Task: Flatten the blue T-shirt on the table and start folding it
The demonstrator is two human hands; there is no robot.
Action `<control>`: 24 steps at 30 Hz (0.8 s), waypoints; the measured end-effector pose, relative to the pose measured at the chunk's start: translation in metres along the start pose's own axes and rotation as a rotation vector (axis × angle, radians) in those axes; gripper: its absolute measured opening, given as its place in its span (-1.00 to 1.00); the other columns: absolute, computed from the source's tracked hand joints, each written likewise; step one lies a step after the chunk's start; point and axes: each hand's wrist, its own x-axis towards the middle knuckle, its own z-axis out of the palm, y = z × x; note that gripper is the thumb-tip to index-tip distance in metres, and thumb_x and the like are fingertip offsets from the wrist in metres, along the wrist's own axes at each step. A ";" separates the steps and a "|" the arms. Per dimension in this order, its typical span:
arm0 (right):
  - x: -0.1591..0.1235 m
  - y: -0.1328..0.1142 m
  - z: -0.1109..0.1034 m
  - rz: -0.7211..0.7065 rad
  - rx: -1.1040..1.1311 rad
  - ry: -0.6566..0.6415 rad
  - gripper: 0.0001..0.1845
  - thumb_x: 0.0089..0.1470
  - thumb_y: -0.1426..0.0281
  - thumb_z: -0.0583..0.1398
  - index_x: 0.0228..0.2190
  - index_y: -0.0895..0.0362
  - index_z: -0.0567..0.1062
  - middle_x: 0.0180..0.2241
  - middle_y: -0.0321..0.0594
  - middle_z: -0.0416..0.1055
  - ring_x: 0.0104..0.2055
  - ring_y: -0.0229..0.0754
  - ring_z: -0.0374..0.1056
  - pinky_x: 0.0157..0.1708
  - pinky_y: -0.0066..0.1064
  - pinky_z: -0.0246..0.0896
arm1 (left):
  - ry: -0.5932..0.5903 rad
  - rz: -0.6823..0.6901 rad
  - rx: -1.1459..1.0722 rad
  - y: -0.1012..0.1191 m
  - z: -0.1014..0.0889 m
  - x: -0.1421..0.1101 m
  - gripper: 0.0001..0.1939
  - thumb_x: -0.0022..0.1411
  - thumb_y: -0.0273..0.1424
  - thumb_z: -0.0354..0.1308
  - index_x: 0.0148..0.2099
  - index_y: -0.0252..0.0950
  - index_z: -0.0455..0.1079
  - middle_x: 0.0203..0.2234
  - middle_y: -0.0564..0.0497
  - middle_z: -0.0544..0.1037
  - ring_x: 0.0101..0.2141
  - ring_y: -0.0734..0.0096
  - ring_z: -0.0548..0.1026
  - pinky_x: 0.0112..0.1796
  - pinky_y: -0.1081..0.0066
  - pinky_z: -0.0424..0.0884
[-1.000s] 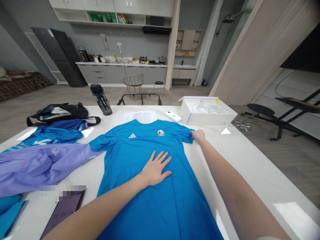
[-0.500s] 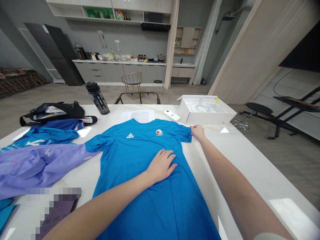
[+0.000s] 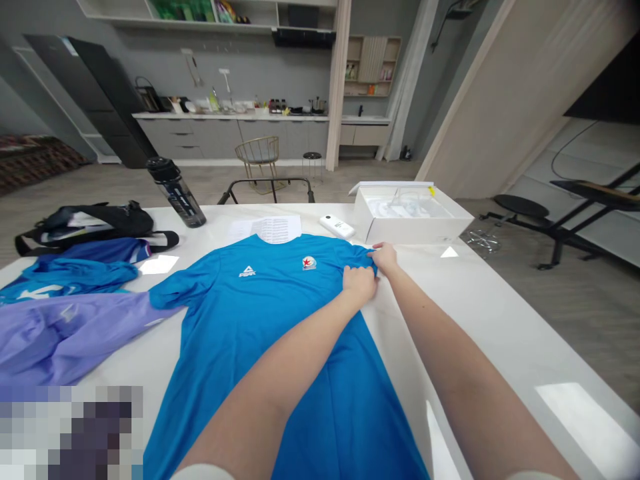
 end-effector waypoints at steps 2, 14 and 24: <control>-0.001 0.002 0.000 -0.045 0.031 0.020 -0.74 -0.09 0.44 0.31 -0.25 0.10 0.53 -0.33 -0.18 0.53 -0.20 -0.07 0.45 -0.10 -0.29 0.32 | -0.001 -0.065 -0.008 0.000 -0.001 -0.002 -0.60 0.44 -0.18 -0.01 -0.06 -0.35 0.53 -0.17 -0.24 0.62 -0.11 0.06 0.59 -0.03 0.11 0.37; 0.003 0.005 -0.016 -0.164 0.095 0.101 -0.78 -0.10 0.54 0.21 -0.31 0.12 0.46 -0.35 -0.23 0.48 -0.25 -0.14 0.38 -0.15 -0.36 0.27 | 0.019 -0.025 -0.033 0.023 -0.016 -0.029 -0.71 0.42 -0.37 -0.03 -0.03 -0.36 0.48 -0.17 -0.23 0.59 -0.13 0.13 0.59 -0.12 0.27 0.45; -0.043 0.007 -0.026 -0.519 -0.238 0.154 -0.72 0.24 0.35 0.12 -0.06 0.17 0.48 -0.01 0.06 0.37 0.02 0.08 0.31 0.00 -0.18 0.23 | 0.040 0.385 -0.139 -0.010 -0.025 -0.083 -0.68 0.39 -0.42 0.01 0.14 -0.20 0.38 0.08 -0.07 0.45 0.08 0.23 0.41 0.09 0.19 0.35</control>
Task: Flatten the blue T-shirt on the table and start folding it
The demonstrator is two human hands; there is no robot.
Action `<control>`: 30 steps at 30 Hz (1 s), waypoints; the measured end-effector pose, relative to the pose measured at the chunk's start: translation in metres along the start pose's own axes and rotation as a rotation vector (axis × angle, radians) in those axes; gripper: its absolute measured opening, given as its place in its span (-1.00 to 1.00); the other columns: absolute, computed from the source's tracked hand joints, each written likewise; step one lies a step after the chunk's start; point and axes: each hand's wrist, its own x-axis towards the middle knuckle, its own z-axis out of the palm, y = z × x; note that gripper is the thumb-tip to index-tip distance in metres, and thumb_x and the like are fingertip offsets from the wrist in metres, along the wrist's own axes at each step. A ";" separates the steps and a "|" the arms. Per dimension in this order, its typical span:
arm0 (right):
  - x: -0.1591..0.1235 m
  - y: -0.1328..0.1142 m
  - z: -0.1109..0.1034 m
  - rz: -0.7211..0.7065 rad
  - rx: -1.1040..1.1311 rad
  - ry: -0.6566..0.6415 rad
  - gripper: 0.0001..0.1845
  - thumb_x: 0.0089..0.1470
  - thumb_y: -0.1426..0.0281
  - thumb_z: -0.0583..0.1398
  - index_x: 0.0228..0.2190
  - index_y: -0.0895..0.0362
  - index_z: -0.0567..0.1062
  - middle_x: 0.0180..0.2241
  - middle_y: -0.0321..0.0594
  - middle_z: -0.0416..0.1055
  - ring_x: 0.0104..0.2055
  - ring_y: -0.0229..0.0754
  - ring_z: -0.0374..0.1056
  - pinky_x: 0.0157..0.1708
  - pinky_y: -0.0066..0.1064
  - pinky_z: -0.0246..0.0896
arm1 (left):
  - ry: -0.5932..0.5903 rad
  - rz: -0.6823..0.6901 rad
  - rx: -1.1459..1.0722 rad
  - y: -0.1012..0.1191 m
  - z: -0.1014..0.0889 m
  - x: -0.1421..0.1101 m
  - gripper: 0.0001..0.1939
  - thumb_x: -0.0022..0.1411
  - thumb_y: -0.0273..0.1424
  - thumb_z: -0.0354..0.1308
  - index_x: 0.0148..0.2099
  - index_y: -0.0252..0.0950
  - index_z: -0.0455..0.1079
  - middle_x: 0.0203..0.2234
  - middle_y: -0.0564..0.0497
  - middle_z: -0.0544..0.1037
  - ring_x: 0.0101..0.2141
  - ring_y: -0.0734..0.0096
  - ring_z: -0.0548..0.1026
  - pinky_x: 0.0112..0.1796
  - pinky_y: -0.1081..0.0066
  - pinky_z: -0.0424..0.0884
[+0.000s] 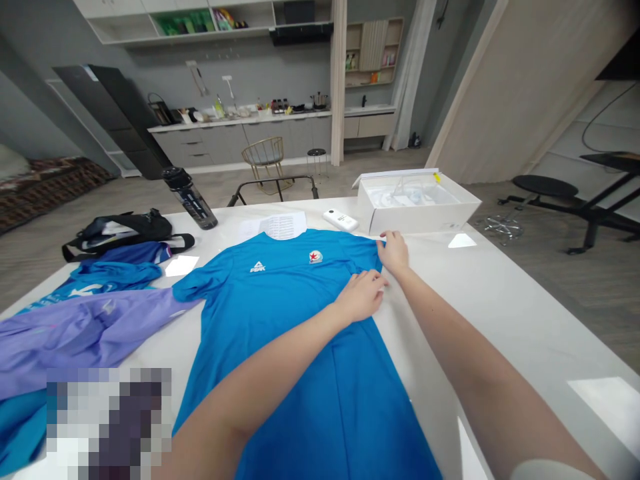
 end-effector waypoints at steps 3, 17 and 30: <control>-0.041 -0.028 -0.024 -0.143 0.078 -0.034 -0.75 0.28 0.35 0.09 -0.08 0.16 0.48 -0.04 0.04 0.40 0.03 0.08 0.33 0.04 -0.17 0.23 | 0.061 -0.036 0.004 -0.021 -0.024 -0.056 -0.63 0.39 -0.45 0.01 0.20 -0.19 0.35 0.17 -0.07 0.41 0.16 0.25 0.36 0.15 0.21 0.31; -0.341 -0.098 -0.135 -0.552 0.166 -0.459 -0.63 0.30 0.18 0.17 0.08 0.00 0.46 0.24 -0.06 0.34 0.28 0.10 0.27 0.29 0.14 0.12 | 0.069 -0.350 0.218 0.027 -0.042 -0.399 -0.40 0.43 -0.01 0.00 0.36 -0.19 0.26 0.33 -0.14 0.28 0.29 0.03 0.28 0.26 -0.03 0.23; -0.388 -0.050 -0.185 -0.376 -0.076 -0.320 -0.67 0.26 0.39 0.05 -0.08 0.10 0.56 -0.04 -0.05 0.52 0.03 0.07 0.42 0.05 -0.05 0.32 | 0.204 -0.324 0.175 0.025 -0.046 -0.508 -0.59 0.46 -0.15 -0.02 0.15 -0.22 0.48 0.15 -0.11 0.51 0.15 0.13 0.46 0.20 0.07 0.35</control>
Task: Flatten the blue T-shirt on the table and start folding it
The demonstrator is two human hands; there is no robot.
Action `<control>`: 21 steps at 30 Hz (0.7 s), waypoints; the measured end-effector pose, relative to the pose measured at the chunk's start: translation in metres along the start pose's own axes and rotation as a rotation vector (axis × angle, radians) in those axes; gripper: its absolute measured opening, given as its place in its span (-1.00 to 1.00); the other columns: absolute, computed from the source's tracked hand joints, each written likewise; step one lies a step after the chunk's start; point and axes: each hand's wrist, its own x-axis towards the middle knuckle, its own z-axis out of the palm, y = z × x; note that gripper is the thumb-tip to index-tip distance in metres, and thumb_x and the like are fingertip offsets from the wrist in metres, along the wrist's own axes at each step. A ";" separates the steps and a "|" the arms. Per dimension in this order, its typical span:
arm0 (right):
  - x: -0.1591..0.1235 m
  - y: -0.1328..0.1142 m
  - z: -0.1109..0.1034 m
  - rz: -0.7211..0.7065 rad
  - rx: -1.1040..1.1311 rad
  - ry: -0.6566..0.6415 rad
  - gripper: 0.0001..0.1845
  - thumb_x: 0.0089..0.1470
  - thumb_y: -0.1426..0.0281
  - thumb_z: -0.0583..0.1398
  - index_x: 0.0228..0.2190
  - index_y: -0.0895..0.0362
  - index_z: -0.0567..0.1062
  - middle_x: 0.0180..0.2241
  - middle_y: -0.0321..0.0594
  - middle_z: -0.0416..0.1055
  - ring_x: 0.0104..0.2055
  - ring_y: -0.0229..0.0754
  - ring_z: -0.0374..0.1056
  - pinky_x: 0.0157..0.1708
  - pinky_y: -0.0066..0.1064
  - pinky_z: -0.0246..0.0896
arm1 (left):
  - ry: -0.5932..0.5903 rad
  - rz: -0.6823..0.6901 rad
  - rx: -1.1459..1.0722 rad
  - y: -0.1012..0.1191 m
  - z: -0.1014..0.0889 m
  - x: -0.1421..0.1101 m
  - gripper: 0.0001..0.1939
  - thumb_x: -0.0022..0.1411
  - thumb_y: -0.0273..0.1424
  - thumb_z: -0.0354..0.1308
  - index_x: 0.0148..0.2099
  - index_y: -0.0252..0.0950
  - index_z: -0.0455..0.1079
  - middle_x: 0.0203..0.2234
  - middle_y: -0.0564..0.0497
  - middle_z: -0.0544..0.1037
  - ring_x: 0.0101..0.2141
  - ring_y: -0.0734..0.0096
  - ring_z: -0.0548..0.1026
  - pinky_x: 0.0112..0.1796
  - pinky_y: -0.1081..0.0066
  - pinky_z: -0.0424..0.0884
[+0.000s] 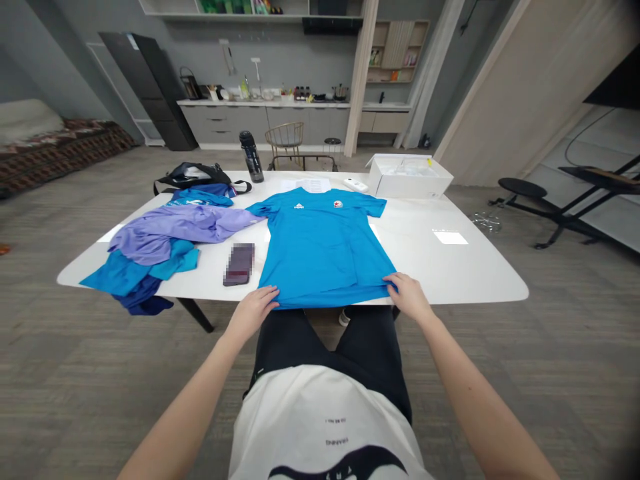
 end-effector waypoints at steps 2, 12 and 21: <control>0.000 0.004 -0.002 0.071 -0.054 0.017 -0.68 0.26 0.39 0.04 -0.14 0.10 0.57 -0.09 -0.04 0.53 -0.01 0.09 0.42 0.00 -0.05 0.31 | 0.006 -0.022 0.008 -0.003 -0.004 -0.004 -0.64 0.46 -0.21 -0.03 0.08 -0.21 0.51 0.08 -0.09 0.56 0.09 0.13 0.50 0.14 0.07 0.39; -0.031 0.008 -0.004 0.062 0.122 0.195 -0.67 0.31 0.35 -0.03 -0.05 0.09 0.47 -0.07 -0.02 0.51 0.01 0.04 0.42 0.05 -0.14 0.31 | 0.147 -0.133 0.060 0.007 -0.015 -0.023 -0.68 0.48 -0.32 -0.13 0.08 -0.25 0.39 -0.09 -0.17 0.53 -0.01 0.10 0.47 0.05 0.09 0.39; -0.019 -0.004 -0.003 0.007 -0.150 0.062 -0.72 0.29 0.34 0.06 -0.03 0.08 0.47 -0.13 -0.01 0.48 -0.09 0.11 0.39 -0.20 -0.16 0.25 | 0.051 -0.069 0.075 0.002 0.003 -0.015 -0.68 0.46 -0.30 -0.04 0.10 -0.20 0.46 -0.03 -0.12 0.56 -0.04 0.09 0.47 -0.01 0.06 0.41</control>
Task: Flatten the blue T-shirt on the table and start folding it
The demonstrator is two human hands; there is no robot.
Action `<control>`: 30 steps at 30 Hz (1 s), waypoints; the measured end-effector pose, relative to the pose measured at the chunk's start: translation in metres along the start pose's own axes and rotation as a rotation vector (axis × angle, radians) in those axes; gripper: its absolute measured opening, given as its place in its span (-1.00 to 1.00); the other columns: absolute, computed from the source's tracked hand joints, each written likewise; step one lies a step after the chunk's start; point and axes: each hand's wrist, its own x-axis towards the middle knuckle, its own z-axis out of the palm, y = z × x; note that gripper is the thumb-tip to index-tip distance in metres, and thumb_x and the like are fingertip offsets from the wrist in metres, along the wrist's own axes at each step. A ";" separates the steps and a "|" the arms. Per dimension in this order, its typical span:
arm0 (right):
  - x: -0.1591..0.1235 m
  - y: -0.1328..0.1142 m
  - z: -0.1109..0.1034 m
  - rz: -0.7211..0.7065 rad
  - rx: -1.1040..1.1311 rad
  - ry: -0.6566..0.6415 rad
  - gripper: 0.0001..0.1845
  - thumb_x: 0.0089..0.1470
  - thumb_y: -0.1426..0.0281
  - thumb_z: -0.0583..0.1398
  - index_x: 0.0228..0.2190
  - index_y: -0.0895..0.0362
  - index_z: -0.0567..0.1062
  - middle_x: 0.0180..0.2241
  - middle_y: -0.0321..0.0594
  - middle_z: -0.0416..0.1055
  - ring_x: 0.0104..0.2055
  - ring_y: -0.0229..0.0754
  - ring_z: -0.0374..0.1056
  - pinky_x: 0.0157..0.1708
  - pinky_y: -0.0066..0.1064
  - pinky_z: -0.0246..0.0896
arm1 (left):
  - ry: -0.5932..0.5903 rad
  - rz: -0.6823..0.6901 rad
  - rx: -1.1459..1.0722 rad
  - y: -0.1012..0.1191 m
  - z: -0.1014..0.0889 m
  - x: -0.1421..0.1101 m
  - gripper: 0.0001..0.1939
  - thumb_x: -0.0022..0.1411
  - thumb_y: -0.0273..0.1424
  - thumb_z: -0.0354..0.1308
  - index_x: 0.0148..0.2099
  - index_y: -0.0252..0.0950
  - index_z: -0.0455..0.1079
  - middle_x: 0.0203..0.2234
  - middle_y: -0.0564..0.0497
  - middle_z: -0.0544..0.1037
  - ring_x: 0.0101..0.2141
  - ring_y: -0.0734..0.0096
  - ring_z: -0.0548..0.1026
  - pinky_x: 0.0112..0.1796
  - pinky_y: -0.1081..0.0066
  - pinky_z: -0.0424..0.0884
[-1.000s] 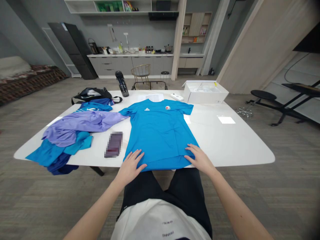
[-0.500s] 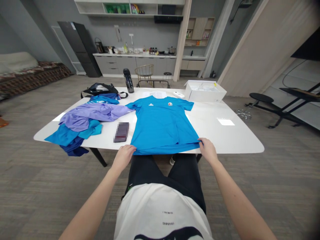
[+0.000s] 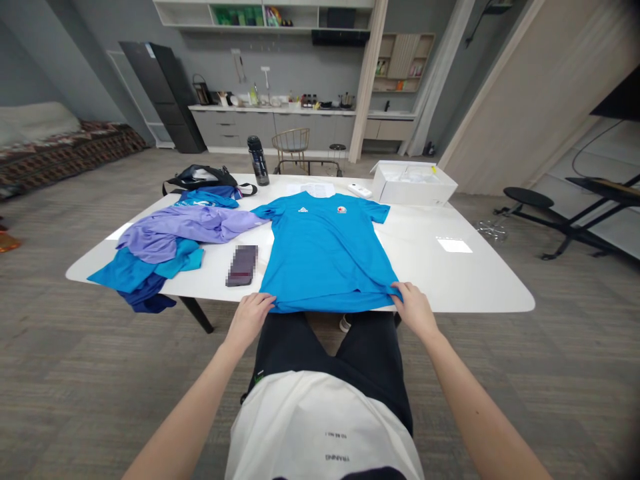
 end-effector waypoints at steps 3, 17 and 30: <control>0.002 0.003 0.004 -0.029 -0.038 -0.036 -0.67 0.25 0.47 0.03 -0.04 0.10 0.51 -0.16 -0.02 0.49 -0.10 0.08 0.39 -0.19 -0.17 0.22 | -0.018 -0.001 -0.046 -0.006 -0.005 -0.002 -0.67 0.48 -0.33 -0.09 0.06 -0.19 0.48 -0.17 -0.11 0.55 -0.11 0.14 0.47 -0.04 0.12 0.45; -0.061 0.026 -0.018 -0.142 0.080 -0.039 -0.71 0.28 0.45 0.03 -0.12 0.09 0.53 -0.19 -0.08 0.44 -0.15 -0.01 0.40 -0.12 -0.21 0.30 | 0.226 0.045 0.016 -0.036 -0.011 -0.061 -0.71 0.41 -0.53 -0.02 0.04 -0.23 0.46 -0.13 -0.13 0.53 -0.09 0.18 0.49 -0.03 0.18 0.44; 0.060 -0.006 -0.035 0.035 0.383 -0.200 -0.60 0.31 0.03 0.07 -0.26 0.02 0.56 -0.40 -0.23 0.47 -0.36 -0.09 0.40 -0.31 -0.28 0.27 | 0.159 -0.243 -0.092 -0.096 -0.058 0.128 -0.61 0.36 -0.30 0.00 0.14 -0.28 0.44 0.07 -0.18 0.49 0.08 0.11 0.47 0.14 0.18 0.35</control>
